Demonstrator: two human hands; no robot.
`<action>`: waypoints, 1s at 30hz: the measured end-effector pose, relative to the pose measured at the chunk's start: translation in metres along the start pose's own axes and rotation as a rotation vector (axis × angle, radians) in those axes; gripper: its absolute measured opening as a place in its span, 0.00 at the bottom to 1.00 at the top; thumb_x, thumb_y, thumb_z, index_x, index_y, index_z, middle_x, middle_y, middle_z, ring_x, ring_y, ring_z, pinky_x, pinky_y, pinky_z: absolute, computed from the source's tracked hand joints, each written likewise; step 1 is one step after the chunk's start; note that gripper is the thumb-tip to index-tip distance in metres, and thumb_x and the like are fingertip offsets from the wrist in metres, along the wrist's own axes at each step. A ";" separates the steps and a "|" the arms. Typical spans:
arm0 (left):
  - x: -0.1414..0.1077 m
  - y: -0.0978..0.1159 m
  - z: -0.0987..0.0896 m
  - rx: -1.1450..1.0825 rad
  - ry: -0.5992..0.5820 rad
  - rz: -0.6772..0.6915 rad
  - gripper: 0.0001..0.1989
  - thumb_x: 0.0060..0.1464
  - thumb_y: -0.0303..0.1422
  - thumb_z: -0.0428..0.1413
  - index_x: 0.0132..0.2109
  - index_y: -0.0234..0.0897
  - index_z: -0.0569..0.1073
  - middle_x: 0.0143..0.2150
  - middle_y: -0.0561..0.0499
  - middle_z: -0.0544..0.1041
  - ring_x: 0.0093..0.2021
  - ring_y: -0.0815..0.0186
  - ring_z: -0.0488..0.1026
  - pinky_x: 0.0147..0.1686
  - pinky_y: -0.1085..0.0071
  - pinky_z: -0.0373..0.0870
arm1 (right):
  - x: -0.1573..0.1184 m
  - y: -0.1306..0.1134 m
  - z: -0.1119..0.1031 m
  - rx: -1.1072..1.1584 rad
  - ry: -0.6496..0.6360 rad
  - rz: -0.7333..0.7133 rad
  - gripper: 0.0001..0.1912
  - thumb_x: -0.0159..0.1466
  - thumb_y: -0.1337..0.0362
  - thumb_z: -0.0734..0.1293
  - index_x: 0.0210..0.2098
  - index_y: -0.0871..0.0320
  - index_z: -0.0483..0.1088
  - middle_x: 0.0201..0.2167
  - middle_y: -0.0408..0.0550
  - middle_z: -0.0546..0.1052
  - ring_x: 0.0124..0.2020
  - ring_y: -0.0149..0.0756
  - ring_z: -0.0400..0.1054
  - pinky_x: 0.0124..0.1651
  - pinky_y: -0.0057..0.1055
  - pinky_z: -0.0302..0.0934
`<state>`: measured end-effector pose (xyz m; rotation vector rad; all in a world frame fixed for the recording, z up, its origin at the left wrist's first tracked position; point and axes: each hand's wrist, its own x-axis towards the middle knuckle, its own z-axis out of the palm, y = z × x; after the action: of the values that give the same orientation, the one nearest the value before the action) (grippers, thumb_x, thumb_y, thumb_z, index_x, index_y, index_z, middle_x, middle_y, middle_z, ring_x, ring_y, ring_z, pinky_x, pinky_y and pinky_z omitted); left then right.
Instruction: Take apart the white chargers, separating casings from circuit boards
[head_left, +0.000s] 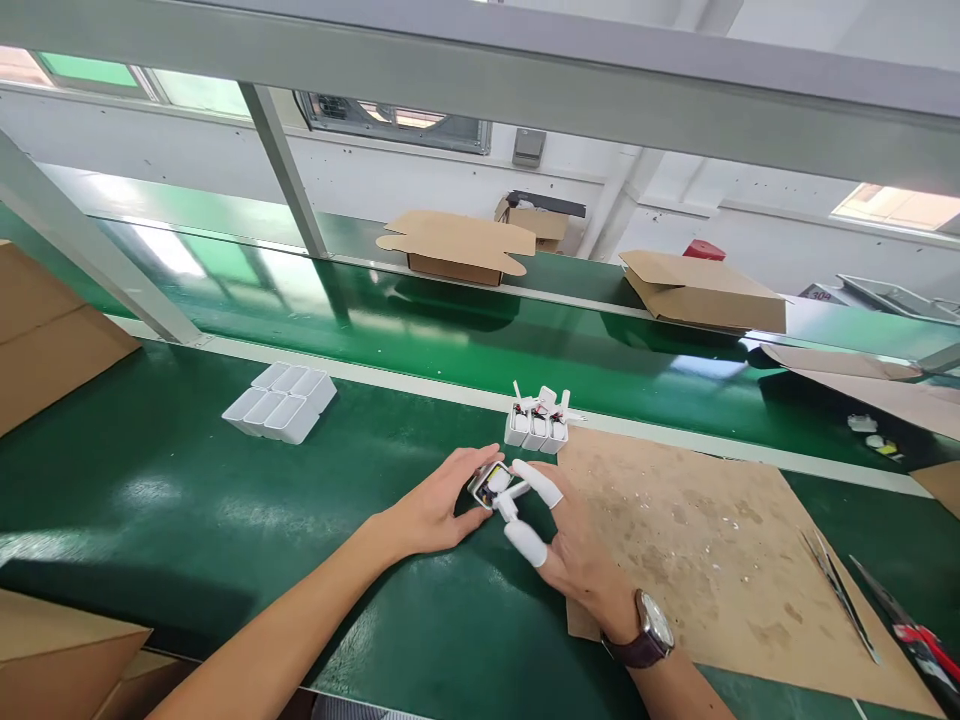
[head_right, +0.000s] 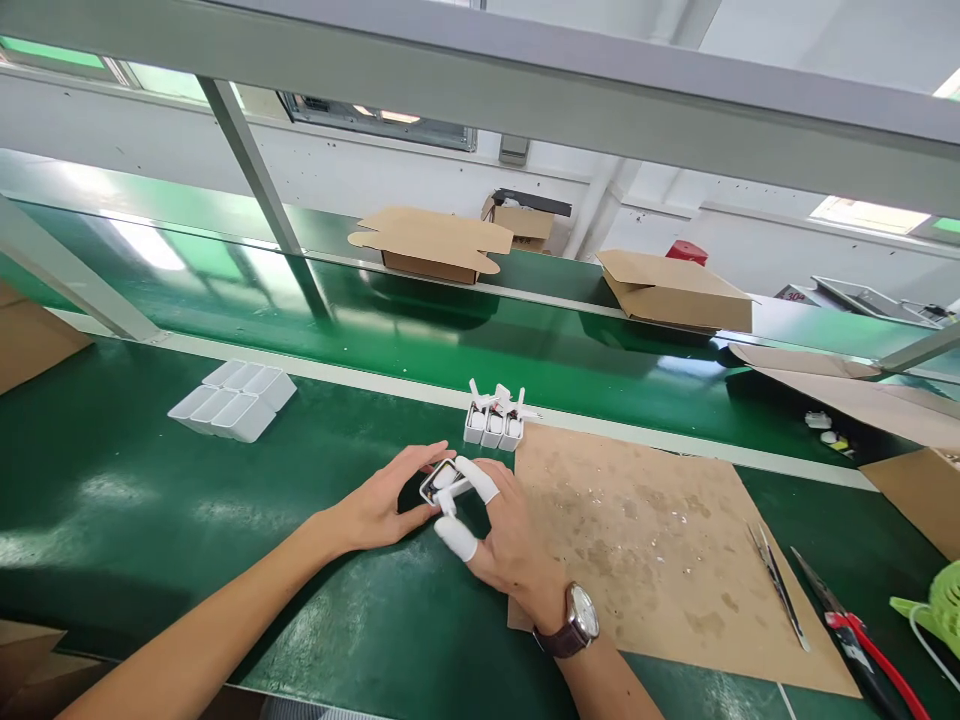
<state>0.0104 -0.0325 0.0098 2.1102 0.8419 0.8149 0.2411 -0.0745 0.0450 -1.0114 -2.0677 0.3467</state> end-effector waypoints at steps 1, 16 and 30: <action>0.000 0.000 0.001 -0.042 0.003 -0.022 0.36 0.64 0.30 0.56 0.74 0.46 0.52 0.68 0.43 0.69 0.66 0.56 0.69 0.66 0.51 0.69 | 0.000 0.001 -0.001 0.047 0.006 0.037 0.22 0.74 0.62 0.61 0.66 0.49 0.61 0.54 0.52 0.76 0.53 0.45 0.74 0.55 0.46 0.74; 0.001 0.007 -0.004 -0.372 0.068 -0.172 0.38 0.61 0.29 0.56 0.74 0.44 0.51 0.68 0.41 0.71 0.62 0.58 0.74 0.67 0.50 0.67 | -0.002 0.014 0.030 0.092 -0.081 -0.004 0.23 0.70 0.69 0.66 0.63 0.48 0.68 0.52 0.51 0.77 0.50 0.42 0.77 0.52 0.39 0.76; -0.004 0.011 -0.003 -0.281 -0.011 -0.190 0.44 0.67 0.34 0.54 0.77 0.52 0.33 0.75 0.43 0.59 0.68 0.56 0.69 0.67 0.52 0.66 | -0.001 0.011 0.027 0.071 -0.058 -0.008 0.20 0.71 0.72 0.64 0.60 0.51 0.69 0.54 0.53 0.77 0.51 0.41 0.76 0.52 0.38 0.76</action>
<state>0.0090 -0.0398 0.0191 1.7589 0.8531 0.7716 0.2270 -0.0654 0.0214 -0.9605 -2.0957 0.4474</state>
